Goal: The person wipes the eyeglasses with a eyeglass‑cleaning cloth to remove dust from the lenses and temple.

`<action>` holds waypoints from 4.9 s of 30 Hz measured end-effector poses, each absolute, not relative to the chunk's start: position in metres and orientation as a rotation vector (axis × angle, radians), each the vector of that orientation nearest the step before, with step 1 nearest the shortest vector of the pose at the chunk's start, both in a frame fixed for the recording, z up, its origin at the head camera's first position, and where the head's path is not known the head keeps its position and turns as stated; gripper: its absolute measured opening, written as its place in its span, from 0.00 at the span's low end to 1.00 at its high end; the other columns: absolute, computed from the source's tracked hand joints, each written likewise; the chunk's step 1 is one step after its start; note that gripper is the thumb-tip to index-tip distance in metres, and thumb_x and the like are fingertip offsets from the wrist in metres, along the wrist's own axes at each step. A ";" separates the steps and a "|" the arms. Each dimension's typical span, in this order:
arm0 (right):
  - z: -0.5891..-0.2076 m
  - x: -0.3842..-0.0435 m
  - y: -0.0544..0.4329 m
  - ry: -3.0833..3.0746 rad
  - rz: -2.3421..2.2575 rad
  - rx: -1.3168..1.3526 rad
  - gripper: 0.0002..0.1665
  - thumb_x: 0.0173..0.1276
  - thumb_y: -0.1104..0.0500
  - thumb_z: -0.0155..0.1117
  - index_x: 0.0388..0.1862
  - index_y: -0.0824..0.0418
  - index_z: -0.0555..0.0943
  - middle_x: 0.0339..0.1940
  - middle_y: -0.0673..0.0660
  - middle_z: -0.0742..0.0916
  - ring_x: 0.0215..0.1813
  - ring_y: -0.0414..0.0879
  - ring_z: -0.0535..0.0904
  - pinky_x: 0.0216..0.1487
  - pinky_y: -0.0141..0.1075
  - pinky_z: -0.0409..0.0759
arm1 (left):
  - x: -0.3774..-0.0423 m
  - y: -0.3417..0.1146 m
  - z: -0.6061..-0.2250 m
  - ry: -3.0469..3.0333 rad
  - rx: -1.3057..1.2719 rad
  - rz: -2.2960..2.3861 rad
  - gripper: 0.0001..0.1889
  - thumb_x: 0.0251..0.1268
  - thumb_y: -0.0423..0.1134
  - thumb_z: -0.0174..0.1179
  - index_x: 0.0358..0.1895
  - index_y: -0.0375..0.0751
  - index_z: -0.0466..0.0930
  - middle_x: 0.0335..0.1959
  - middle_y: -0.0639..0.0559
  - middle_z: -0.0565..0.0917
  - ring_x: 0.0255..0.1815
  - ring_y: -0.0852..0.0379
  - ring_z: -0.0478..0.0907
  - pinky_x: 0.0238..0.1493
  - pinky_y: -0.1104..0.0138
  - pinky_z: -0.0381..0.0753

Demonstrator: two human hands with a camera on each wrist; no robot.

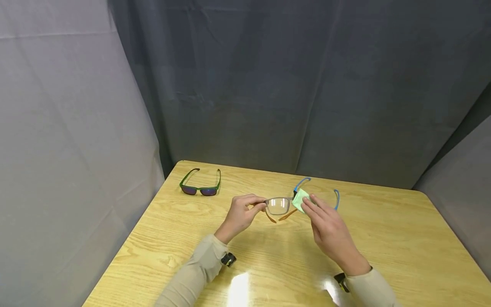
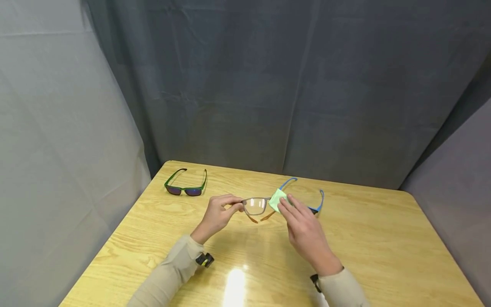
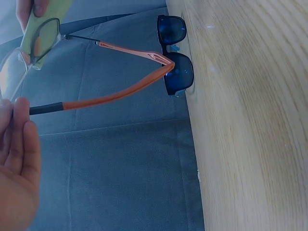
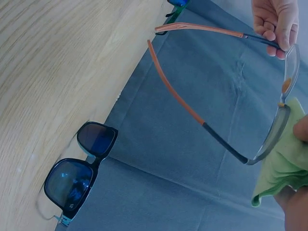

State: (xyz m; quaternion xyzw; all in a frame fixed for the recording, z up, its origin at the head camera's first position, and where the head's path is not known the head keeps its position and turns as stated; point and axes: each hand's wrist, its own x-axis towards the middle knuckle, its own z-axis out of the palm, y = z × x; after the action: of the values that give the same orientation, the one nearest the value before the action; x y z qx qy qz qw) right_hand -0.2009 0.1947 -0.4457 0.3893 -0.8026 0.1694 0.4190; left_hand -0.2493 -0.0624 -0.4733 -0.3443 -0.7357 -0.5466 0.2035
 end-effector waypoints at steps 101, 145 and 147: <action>-0.449 -0.188 0.184 -2.183 0.291 1.062 0.30 0.79 0.60 0.26 0.60 0.65 0.77 0.60 0.62 0.78 0.65 0.61 0.67 0.67 0.47 0.60 | -0.242 -0.040 -0.468 -2.076 -0.896 -1.375 0.08 0.66 0.37 0.60 0.39 0.38 0.85 0.29 0.55 0.84 0.28 0.67 0.79 0.27 0.75 0.77; -0.452 -0.187 0.164 -2.196 0.321 0.920 0.28 0.58 0.76 0.47 0.54 0.61 0.81 0.50 0.64 0.79 0.52 0.62 0.72 0.53 0.56 0.69 | -0.242 -0.033 -0.475 -1.923 -1.080 -1.006 0.06 0.58 0.30 0.65 0.39 0.37 0.85 0.32 0.51 0.85 0.32 0.65 0.81 0.35 0.81 0.75; -0.452 -0.187 0.164 -2.190 0.321 0.916 0.28 0.58 0.76 0.46 0.54 0.61 0.81 0.50 0.64 0.79 0.52 0.63 0.72 0.52 0.56 0.70 | -0.242 -0.034 -0.475 -1.917 -1.089 -1.007 0.06 0.57 0.30 0.65 0.39 0.37 0.85 0.33 0.51 0.85 0.32 0.65 0.82 0.35 0.81 0.75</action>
State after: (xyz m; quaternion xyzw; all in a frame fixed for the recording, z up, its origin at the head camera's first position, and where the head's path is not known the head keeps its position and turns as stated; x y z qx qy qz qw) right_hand -0.1872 0.1638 -0.4522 0.3560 -0.8514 0.1247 0.3644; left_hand -0.2420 -0.0336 -0.4749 -0.4207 -0.7406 -0.3888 0.3513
